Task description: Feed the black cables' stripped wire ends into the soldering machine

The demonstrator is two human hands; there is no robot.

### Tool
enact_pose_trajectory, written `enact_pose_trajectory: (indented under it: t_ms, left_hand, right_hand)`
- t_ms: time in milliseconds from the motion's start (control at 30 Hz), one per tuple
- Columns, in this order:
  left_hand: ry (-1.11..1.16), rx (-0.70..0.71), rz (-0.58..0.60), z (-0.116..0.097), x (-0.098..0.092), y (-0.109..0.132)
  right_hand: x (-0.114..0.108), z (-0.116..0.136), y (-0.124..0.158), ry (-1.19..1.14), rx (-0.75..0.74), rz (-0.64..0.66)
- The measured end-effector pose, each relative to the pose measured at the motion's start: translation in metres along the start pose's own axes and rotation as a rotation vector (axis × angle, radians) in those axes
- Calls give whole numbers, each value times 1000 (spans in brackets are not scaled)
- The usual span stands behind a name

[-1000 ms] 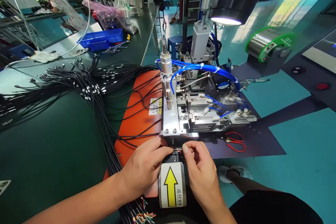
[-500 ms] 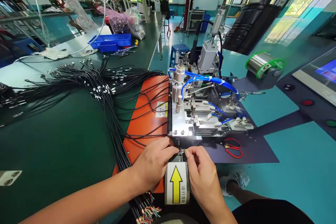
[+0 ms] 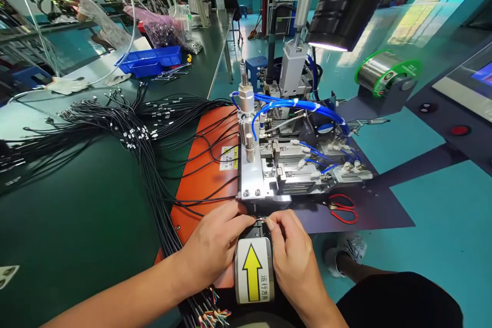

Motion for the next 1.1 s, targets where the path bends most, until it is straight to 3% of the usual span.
enact_pose_trajectory:
  t_ms: [100, 300, 767, 933, 1100]
  left_hand:
    - [6, -4, 0, 0, 0, 0]
    - [14, 15, 34, -2, -1, -1]
    - [-55, 83, -79, 10, -25, 13]
    - [-127, 77, -44, 9, -24, 19]
    - [-199, 22, -1, 7, -24, 22]
  right_hand:
    - [-1, -5, -1, -39, 59, 5]
    - [3, -18, -4, -319, 328, 53]
    - [8, -15, -3, -221, 288, -9]
    - [10, -17, -4, -180, 232, -15]
    - [12, -19, -4, -202, 267, 1]
Point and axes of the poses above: each hand's wrist, its own y-axis away from the middle knuckle, its own x-axis out of the palm, z = x × y, the point moved 5 cm from there along -y, towards the middle knuckle, and after that the axes turned 11 degrees about -y, right-handed, at the moved point
